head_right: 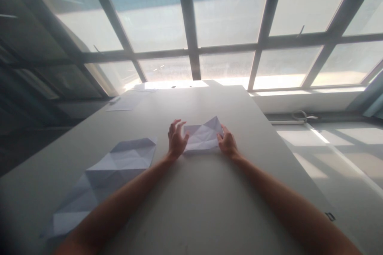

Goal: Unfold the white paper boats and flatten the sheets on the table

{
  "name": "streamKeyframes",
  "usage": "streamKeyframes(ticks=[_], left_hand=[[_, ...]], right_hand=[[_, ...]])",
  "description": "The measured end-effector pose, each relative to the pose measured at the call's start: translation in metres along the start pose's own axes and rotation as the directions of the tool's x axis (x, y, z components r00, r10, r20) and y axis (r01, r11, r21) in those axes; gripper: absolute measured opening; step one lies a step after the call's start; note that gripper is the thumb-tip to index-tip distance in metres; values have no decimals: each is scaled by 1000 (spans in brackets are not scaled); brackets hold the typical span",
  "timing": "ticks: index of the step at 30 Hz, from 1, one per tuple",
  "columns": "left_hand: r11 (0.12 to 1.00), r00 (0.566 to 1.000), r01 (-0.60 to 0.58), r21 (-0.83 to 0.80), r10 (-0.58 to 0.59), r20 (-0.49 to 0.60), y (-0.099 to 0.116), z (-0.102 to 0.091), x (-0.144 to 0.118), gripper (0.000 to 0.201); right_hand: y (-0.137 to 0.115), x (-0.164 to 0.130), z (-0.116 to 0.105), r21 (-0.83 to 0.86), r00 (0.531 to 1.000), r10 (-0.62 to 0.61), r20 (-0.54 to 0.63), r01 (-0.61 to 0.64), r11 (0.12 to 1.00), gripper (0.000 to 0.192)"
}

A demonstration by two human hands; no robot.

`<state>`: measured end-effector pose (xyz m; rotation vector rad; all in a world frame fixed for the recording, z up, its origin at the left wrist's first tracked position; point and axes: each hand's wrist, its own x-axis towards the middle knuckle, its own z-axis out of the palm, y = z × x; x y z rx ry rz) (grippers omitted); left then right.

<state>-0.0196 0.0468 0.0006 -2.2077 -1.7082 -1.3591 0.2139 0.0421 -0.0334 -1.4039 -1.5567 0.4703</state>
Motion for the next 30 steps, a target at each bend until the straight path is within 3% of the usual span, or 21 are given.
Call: streamKeyframes(ticks=[4, 7, 11, 13, 16, 19, 22, 25, 30], left_hand=[[988, 963, -156, -10, 155, 220, 11, -2, -6, 31], [968, 864, -251, -19, 233, 446, 11, 4, -13, 36], [949, 715, -314, 33, 214, 666, 7, 10, -20, 61], [941, 691, -335, 43, 214, 690, 6, 10, -21, 66], [931, 665, -364, 37, 232, 710, 9, 6, -22, 69], [920, 638, -392, -2, 273, 720, 18, 2, -25, 68], [910, 636, -411, -48, 324, 701, 28, -2, -29, 66], [908, 639, -414, -72, 346, 687, 33, -2, -32, 64], [917, 662, -395, -53, 324, 676, 28, 6, -34, 67]], right_hand=[[-2, -4, 0, -92, 999, 1, 45, 3, 996, 58], [-7, -11, -1, -146, 995, -2, 98, 16, 989, 58], [-19, -23, -4, -323, 991, 42, 130, 2, 946, 63], [-26, -28, -7, -442, 994, 17, 110, 34, 896, 69], [-38, -34, -8, -553, 984, -131, 123, 178, 814, 70], [-44, -39, -2, -532, 939, -241, 246, 339, 776, 66], [-42, -41, 6, -413, 867, -259, 425, 441, 797, 66], [-36, -40, 11, -379, 838, -206, 506, 430, 819, 61], [-29, -33, 9, -482, 874, -106, 475, 359, 799, 58]])
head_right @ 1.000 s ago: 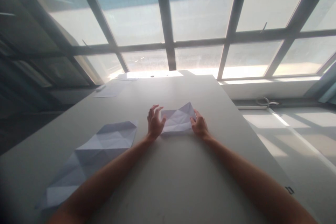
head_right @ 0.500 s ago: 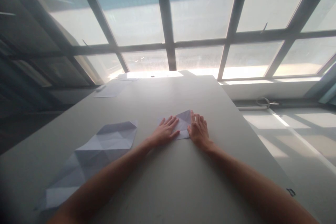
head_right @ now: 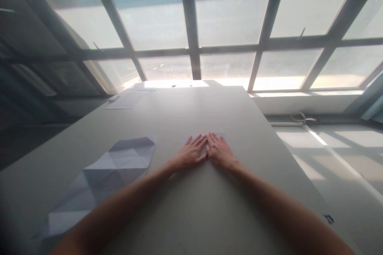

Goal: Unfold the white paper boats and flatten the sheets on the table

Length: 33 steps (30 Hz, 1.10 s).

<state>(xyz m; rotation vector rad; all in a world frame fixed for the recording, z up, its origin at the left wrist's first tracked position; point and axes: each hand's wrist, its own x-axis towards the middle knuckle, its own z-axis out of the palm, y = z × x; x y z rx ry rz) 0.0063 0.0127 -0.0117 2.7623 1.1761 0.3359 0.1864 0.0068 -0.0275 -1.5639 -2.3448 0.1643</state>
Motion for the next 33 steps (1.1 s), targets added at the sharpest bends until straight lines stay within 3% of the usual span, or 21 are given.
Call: streamKeyframes(ticks=[13, 19, 24, 28, 31, 33], left_hand=[[975, 976, 216, 57, -215, -22, -17, 8, 5, 79], [967, 972, 234, 105, -236, 6, -16, 7, 4, 77], [984, 987, 154, 93, -158, 32, -15, 2, 3, 68], [994, 996, 60, 86, -66, 63, -14, -2, 3, 66], [998, 997, -12, 65, 7, 77, -11, -5, 3, 65], [998, 996, -39, 52, 34, 80, -9, -6, 3, 65]], right_hand=[[22, 5, 1, -90, 985, 167, -46, -171, 981, 60], [26, 5, 2, -127, 977, 205, -59, -211, 969, 61], [20, 2, -3, -158, 974, 205, -94, -218, 963, 60], [11, -1, -8, -157, 990, 90, -111, -107, 982, 55], [3, -2, -8, -75, 998, -59, -19, 57, 996, 57], [1, -1, -6, -29, 996, -83, 25, 83, 996, 59]])
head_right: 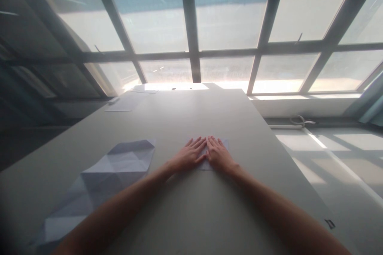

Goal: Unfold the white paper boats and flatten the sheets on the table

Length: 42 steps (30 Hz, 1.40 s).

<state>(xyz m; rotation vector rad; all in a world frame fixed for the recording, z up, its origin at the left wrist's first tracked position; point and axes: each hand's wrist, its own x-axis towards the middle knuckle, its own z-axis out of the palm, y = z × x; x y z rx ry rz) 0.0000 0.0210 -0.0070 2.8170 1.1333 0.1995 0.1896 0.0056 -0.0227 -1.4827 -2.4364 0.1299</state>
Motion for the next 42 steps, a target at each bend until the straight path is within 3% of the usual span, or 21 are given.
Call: streamKeyframes(ticks=[12, 22, 25, 31, 36, 42], left_hand=[[999, 999, 49, 15, -50, 13, -1, 3, 1, 68], [981, 980, 194, 14, -194, -33, -4, 8, 2, 84], [988, 987, 153, 17, -153, -41, -4, 6, 2, 79], [996, 997, -76, -35, 75, -15, -1, -4, 1, 56], [999, 999, -37, -30, 37, -2, 0, -4, 0, 63], [1000, 1000, -19, -6, 19, -1, -1, 0, 0, 62]], right_hand=[[3, 0, 3, -42, 996, 76, 49, -74, 996, 63], [11, 0, 5, -130, 964, 266, -15, -265, 955, 57], [12, 0, 5, -118, 969, 246, -11, -246, 962, 57], [12, 1, 2, -55, 995, 104, -2, -104, 993, 53], [11, 3, -2, 34, 999, -12, 37, 10, 999, 57], [11, 4, -3, 23, 998, 12, 66, -13, 1000, 61]])
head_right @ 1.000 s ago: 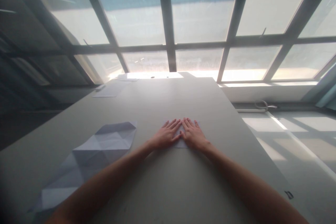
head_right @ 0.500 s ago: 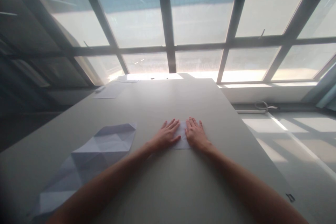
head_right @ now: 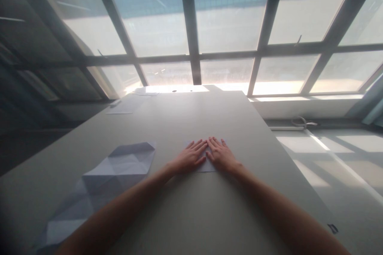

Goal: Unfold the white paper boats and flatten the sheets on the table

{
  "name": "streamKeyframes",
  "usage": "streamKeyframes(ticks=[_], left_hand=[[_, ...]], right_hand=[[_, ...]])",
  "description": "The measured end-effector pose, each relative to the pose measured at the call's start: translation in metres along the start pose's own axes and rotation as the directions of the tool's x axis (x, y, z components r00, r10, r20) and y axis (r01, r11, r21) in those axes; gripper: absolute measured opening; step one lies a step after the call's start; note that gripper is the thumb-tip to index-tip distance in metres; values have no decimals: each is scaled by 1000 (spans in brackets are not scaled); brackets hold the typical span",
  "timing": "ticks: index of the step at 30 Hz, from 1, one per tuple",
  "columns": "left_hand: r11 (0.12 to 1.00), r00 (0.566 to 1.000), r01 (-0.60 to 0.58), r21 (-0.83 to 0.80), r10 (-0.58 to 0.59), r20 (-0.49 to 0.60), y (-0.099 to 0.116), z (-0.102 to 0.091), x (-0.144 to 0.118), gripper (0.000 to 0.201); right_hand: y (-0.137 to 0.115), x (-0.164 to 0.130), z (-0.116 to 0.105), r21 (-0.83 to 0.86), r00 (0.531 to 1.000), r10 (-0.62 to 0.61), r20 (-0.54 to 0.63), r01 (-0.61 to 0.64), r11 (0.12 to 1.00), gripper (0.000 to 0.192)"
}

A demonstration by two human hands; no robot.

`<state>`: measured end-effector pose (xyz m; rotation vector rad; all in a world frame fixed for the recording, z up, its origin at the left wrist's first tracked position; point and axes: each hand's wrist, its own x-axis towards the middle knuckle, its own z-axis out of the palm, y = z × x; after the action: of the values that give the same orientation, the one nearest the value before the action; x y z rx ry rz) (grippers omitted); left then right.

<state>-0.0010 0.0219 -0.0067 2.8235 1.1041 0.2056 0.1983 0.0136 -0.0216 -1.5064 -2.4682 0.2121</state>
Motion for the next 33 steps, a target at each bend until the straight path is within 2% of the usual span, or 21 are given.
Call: streamKeyframes(ticks=[7, 15, 20, 24, 27, 33], left_hand=[[1000, 1000, 9, 13, -9, 16, -3, 4, 1, 62], [1000, 999, 6, 25, -7, 37, -6, 4, 1, 63], [1000, 999, 9, 25, -10, 42, -6, 3, 1, 62], [1000, 999, 13, 18, -14, 49, -5, 1, 1, 62], [1000, 999, 14, 14, -14, 42, -5, 2, 1, 63], [1000, 999, 16, 5, -16, 32, -4, 2, 1, 63]], right_hand=[[1, -1, 2, -52, 996, 90, 8, -89, 995, 67], [11, 1, 6, -93, 967, 248, -64, -253, 963, 62], [40, 2, 1, -82, 892, 435, -123, -446, 891, 61], [56, 0, -3, -46, 826, 522, -211, -542, 839, 59], [55, -1, -5, 0, 815, 489, -312, -514, 858, 55], [39, 1, -15, 106, 803, 318, -504, -308, 946, 53]])
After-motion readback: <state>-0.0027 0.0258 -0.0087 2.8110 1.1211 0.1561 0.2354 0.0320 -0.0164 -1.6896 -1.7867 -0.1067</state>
